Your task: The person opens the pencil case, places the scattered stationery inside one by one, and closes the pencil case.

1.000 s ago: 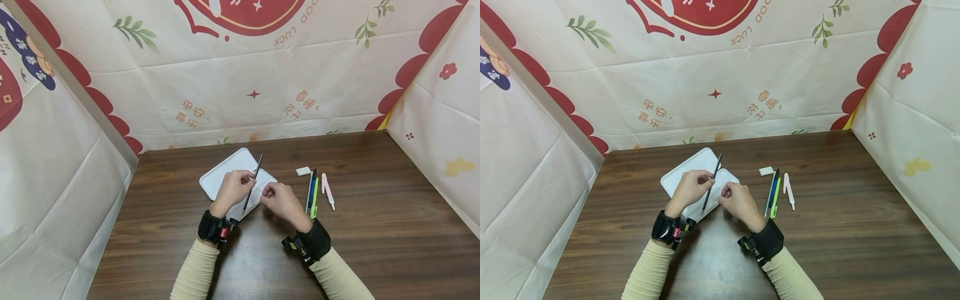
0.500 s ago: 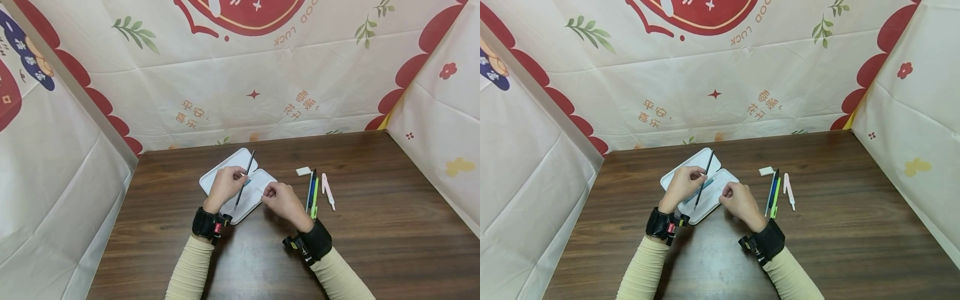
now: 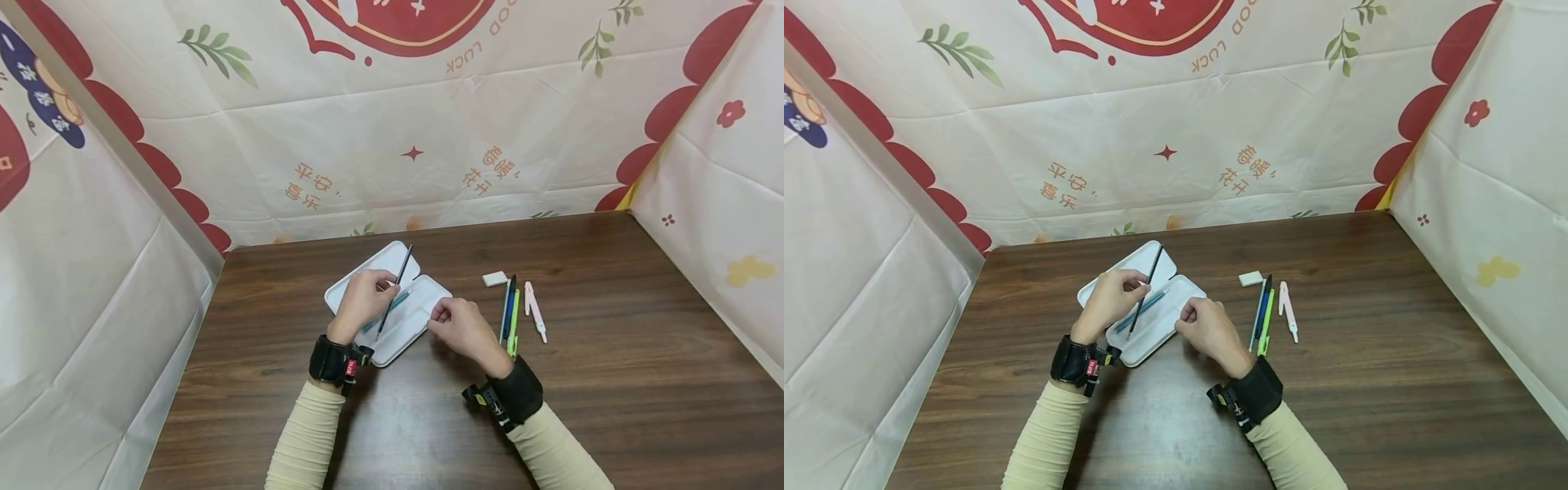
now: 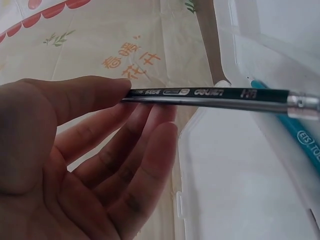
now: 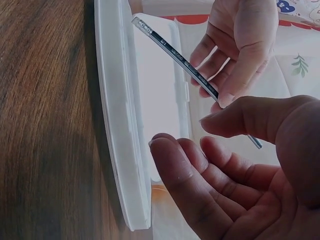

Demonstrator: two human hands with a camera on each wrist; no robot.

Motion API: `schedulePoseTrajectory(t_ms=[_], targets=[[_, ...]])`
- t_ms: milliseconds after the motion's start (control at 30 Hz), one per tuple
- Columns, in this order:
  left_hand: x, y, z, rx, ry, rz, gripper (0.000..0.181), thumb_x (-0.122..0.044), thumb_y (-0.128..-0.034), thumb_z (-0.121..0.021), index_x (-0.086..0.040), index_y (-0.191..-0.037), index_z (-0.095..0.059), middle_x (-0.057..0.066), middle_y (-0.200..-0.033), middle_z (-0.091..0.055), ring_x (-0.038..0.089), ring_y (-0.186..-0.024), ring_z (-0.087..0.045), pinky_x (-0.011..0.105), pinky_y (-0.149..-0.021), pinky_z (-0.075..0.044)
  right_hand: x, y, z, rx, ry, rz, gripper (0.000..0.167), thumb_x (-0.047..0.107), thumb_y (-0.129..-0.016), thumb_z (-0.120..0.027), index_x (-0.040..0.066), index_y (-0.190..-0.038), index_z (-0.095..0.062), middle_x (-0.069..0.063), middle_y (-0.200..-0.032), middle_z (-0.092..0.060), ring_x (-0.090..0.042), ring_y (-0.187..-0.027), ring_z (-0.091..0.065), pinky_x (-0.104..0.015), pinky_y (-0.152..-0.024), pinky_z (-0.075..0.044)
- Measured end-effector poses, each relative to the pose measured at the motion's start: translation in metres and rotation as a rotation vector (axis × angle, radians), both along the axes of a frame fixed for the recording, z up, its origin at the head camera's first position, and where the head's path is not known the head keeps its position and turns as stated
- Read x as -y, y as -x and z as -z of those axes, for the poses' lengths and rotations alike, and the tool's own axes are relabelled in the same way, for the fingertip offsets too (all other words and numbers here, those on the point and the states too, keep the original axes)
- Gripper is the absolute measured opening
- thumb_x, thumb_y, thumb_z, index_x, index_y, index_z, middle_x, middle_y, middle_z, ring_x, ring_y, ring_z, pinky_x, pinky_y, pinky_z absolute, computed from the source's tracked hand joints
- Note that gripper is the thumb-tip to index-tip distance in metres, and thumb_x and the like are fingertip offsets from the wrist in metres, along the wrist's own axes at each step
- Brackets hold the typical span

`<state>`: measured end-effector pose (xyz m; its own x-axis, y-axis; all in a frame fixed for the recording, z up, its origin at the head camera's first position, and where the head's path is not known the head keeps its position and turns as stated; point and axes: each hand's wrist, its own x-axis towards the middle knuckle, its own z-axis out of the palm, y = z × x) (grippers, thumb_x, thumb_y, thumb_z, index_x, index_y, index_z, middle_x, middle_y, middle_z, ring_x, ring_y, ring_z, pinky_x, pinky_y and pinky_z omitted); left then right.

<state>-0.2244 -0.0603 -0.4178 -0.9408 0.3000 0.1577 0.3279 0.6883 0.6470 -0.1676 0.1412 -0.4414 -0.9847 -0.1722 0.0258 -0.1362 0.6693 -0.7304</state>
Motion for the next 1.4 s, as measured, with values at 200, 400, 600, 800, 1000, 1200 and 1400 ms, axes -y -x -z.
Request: schedulePoseTrajectory(t_ms=[200,400,600,800,1000,1200,1400], targets=[[0.000,0.002,-0.001,0.006,0.022,0.010,0.015,-0.016,-0.0911,-0.071,-0.008,-0.103,-0.076,0.007,-0.085,-0.074,0.020,-0.078,-0.068,0.033,-0.068,-0.052,-0.001,0.000,-0.001,-0.011,0.000,-0.004,0.008,0.009,-0.086,-0.070,0.007,-0.080,-0.065,-0.001,-0.072,-0.061,-0.012,-0.063,-0.054,-0.028,-0.060,-0.045],[0.000,0.002,0.000,0.023,0.053,0.007,0.015,-0.015,-0.0908,-0.071,-0.007,-0.103,-0.076,0.008,-0.088,-0.074,0.019,-0.077,-0.067,0.031,-0.065,-0.051,-0.001,-0.001,-0.002,-0.007,-0.003,-0.002,0.009,0.009,-0.086,-0.071,0.007,-0.080,-0.065,-0.001,-0.072,-0.061,-0.013,-0.063,-0.053,-0.028,-0.060,-0.045],[-0.001,0.003,0.002,0.026,0.081,0.011,0.015,-0.015,-0.0897,-0.072,-0.006,-0.101,-0.077,0.009,-0.087,-0.074,0.017,-0.074,-0.067,0.029,-0.063,-0.051,-0.002,-0.002,-0.003,-0.018,-0.002,-0.008,0.009,0.009,-0.086,-0.070,0.007,-0.079,-0.064,-0.001,-0.071,-0.060,-0.012,-0.062,-0.053,-0.028,-0.059,-0.045],[-0.005,0.004,0.007,0.053,0.128,0.002,0.015,-0.015,-0.0899,-0.071,-0.006,-0.101,-0.077,0.009,-0.086,-0.074,0.015,-0.066,-0.064,0.026,-0.055,-0.048,-0.003,-0.002,-0.003,-0.027,-0.001,-0.011,0.010,0.009,-0.086,-0.070,0.007,-0.078,-0.064,-0.001,-0.070,-0.060,-0.012,-0.062,-0.053,-0.028,-0.059,-0.045],[-0.009,0.007,0.009,0.127,0.186,0.000,0.016,-0.017,-0.0906,-0.070,-0.010,-0.103,-0.077,0.009,-0.093,-0.074,0.017,-0.071,-0.065,0.028,-0.058,-0.048,-0.003,-0.002,-0.003,-0.009,0.005,-0.015,0.009,0.008,-0.087,-0.070,0.007,-0.080,-0.065,-0.001,-0.071,-0.061,-0.012,-0.062,-0.053,-0.028,-0.059,-0.045],[-0.011,0.010,0.012,0.138,0.255,-0.006,0.015,-0.017,-0.0897,-0.071,-0.011,-0.101,-0.077,0.007,-0.092,-0.073,0.016,-0.071,-0.062,0.028,-0.058,-0.047,-0.003,-0.001,-0.004,0.008,0.011,-0.017,0.008,0.009,-0.087,-0.069,0.007,-0.080,-0.065,-0.002,-0.072,-0.061,-0.013,-0.063,-0.053,-0.029,-0.058,-0.045],[-0.014,0.008,0.015,0.134,0.303,-0.014,0.015,-0.017,-0.0890,-0.071,-0.010,-0.101,-0.077,0.005,-0.086,-0.072,0.015,-0.065,-0.060,0.028,-0.054,-0.045,-0.004,-0.001,-0.004,0.030,0.019,-0.015,0.010,0.009,-0.088,-0.070,0.007,-0.081,-0.064,-0.002,-0.071,-0.060,-0.014,-0.062,-0.053,-0.029,-0.058,-0.045]])
